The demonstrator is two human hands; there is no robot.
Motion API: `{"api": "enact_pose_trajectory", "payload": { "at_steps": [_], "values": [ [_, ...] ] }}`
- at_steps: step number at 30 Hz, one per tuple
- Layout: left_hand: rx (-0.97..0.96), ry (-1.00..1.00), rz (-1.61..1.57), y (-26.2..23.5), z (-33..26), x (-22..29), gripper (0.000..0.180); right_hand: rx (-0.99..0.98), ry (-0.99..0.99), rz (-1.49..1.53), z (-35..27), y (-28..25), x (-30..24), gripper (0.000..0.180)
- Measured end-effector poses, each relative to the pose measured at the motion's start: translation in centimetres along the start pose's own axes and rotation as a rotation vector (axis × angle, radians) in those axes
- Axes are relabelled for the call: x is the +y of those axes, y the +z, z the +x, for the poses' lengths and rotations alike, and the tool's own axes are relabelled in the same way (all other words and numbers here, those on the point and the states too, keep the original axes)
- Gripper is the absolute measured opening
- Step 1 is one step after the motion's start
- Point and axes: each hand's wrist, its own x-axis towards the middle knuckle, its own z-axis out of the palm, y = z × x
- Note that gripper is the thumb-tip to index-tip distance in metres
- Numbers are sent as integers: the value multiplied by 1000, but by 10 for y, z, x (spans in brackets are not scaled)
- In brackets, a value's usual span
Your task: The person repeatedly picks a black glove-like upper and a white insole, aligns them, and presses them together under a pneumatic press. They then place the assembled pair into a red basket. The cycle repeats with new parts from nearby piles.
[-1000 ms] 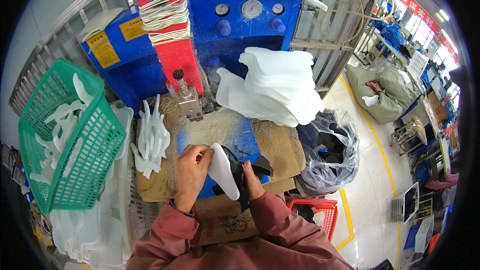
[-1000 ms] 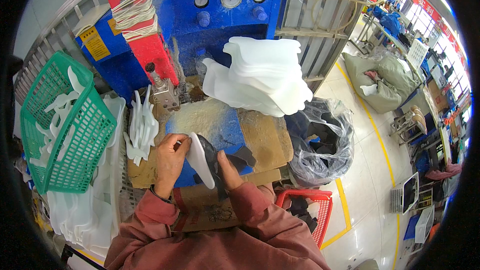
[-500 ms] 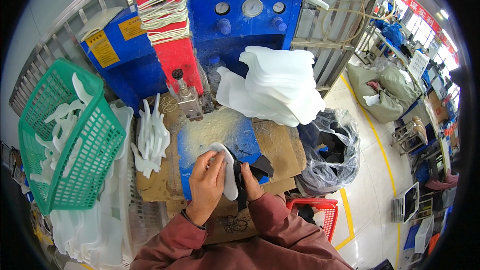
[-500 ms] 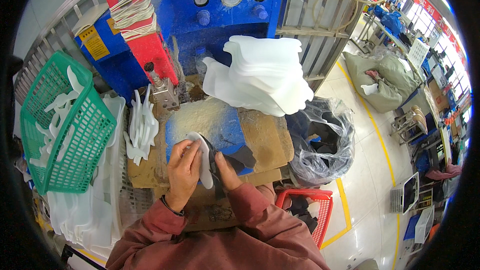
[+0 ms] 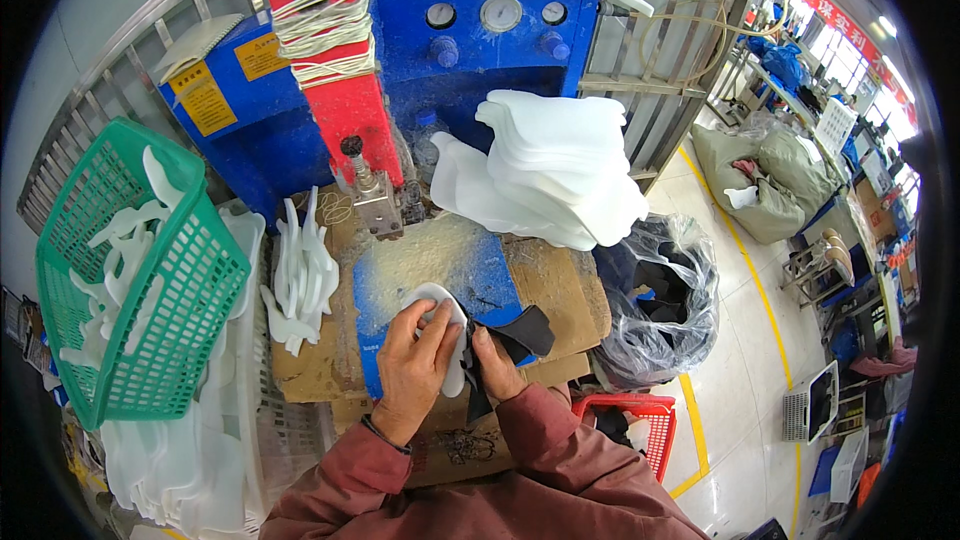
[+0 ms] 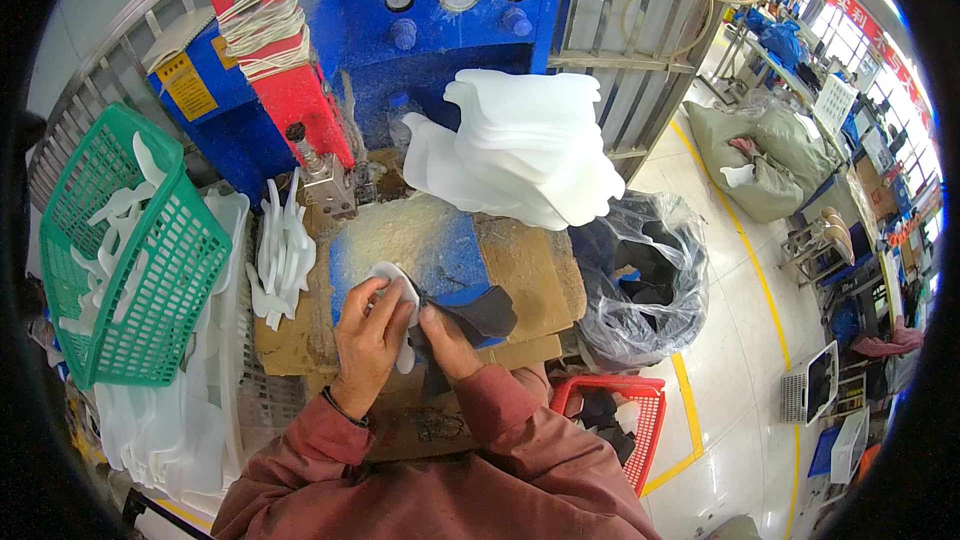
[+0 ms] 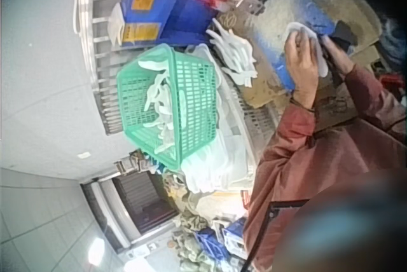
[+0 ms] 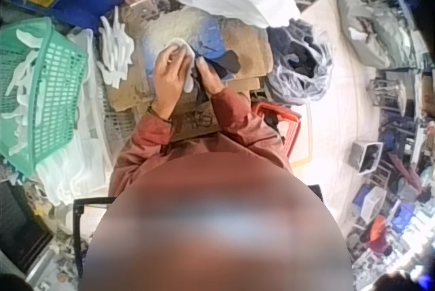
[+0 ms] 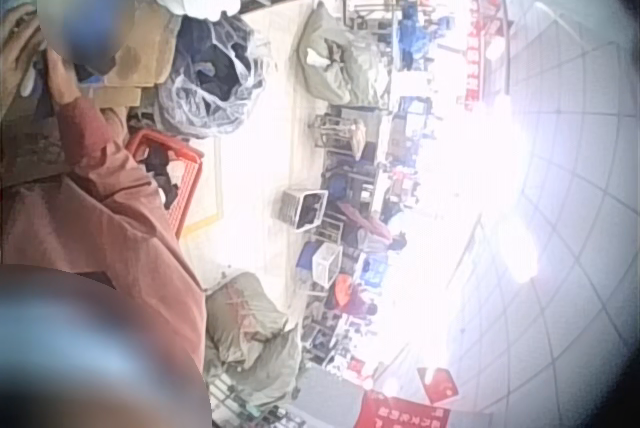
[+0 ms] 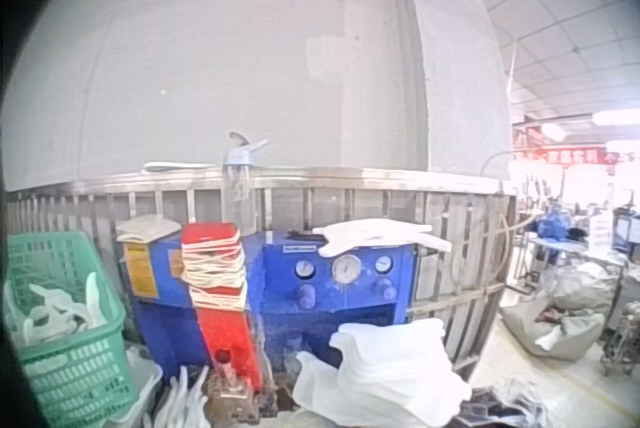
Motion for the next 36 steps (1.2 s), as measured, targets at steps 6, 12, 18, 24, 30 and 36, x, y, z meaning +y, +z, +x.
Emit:
{"api": "enact_pose_trajectory", "payload": {
  "at_steps": [6, 12, 18, 24, 30, 36],
  "values": [
    [-27, 31, 70, -1, 0, 2, 35, -49, -120, -317, 0, 0, -17, 64],
    [-157, -7, 22, 0, 3, 6, 36, -45, -86, -309, 0, 0, -20, 59],
    [-2, -291, -419, 2, -7, -4, 30, 254, 135, 373, -3, -10, -14, 87],
    [-162, -865, -733, 3, -28, -25, 34, 122, 102, 553, -8, -18, -22, 98],
    [-95, -953, -993, 5, -28, -28, 22, 90, 111, 498, -11, -16, -14, 97],
    [-41, -892, -790, 9, -23, -28, 16, 83, 105, 575, -11, -21, -5, 100]
  ]
}}
